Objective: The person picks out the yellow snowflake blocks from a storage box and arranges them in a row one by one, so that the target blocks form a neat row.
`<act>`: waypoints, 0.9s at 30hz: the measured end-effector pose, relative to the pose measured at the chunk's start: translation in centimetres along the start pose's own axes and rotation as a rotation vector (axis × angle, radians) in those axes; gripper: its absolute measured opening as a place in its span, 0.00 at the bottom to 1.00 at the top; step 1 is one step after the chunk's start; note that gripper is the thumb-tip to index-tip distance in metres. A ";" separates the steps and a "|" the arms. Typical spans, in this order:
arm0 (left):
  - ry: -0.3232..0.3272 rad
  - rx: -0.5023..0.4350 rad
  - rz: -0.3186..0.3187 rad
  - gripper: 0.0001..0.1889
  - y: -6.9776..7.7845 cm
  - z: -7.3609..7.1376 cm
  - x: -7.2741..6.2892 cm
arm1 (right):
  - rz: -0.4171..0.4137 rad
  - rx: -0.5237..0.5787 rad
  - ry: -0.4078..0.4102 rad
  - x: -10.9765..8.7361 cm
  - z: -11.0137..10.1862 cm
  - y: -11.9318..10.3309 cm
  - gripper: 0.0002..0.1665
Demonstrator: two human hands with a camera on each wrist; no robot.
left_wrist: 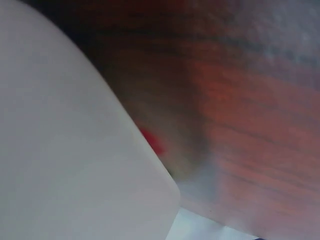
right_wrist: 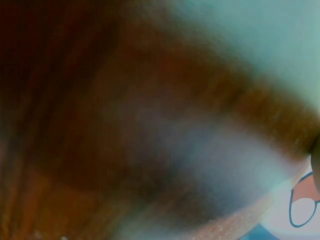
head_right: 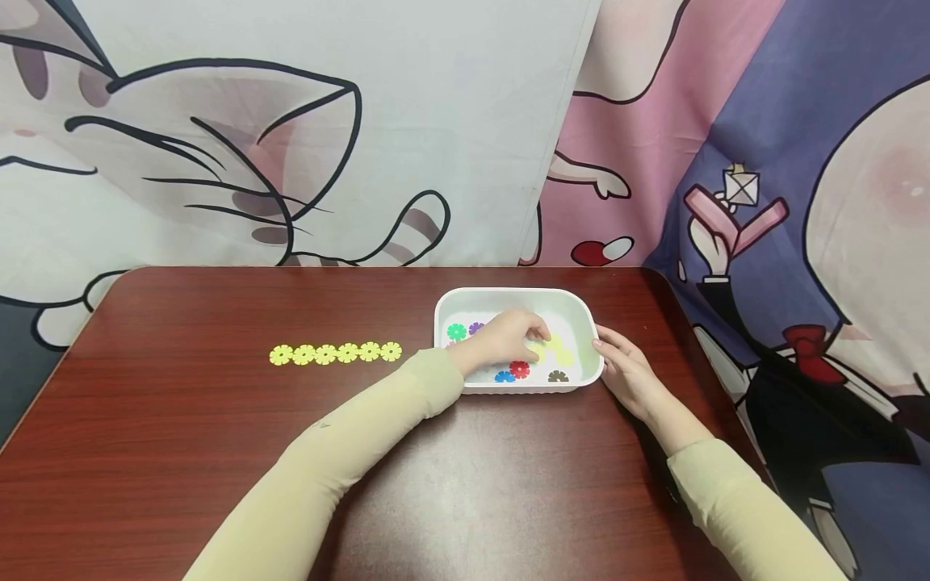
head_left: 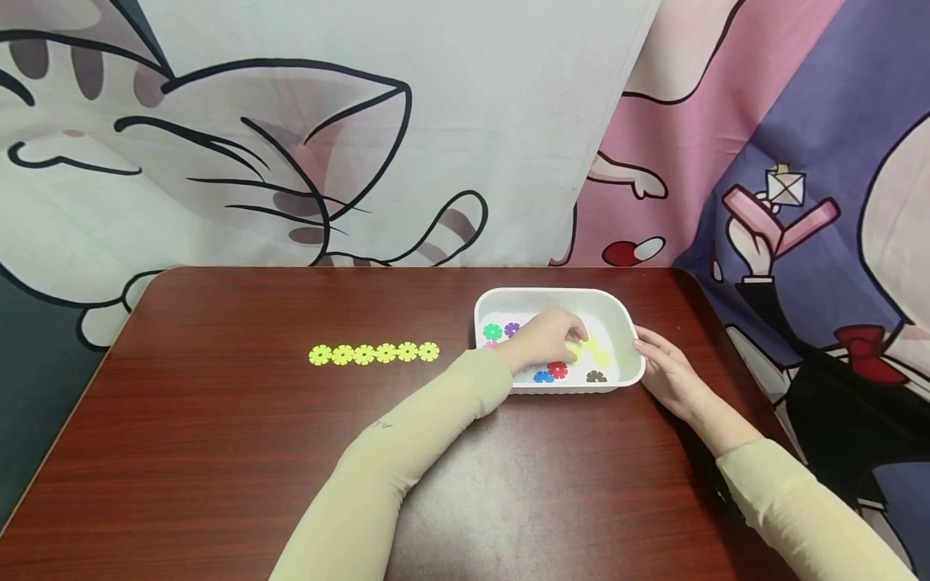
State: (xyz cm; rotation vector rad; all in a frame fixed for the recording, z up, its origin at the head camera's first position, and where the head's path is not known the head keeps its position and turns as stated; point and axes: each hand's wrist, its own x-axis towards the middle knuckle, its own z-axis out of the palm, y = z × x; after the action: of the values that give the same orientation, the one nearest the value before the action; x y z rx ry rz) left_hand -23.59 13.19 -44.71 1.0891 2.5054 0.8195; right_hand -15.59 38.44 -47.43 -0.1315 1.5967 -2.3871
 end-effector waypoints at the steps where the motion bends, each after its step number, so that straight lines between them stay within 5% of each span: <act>1: -0.004 0.018 0.005 0.17 0.0 0.1 0.0 | -0.001 -0.004 0.000 0.0 0.0 0.0 0.25; 27: -0.036 0.113 0.013 0.15 0.4 -0.1 -0.3 | 0.010 -0.006 0.003 0.0 0.0 -0.1 0.25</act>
State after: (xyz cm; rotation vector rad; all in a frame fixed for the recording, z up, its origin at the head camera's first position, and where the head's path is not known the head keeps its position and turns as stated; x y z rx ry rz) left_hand -23.15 13.17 -44.39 1.1461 2.5441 0.6631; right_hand -15.61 38.44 -47.34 -0.1214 1.6020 -2.3760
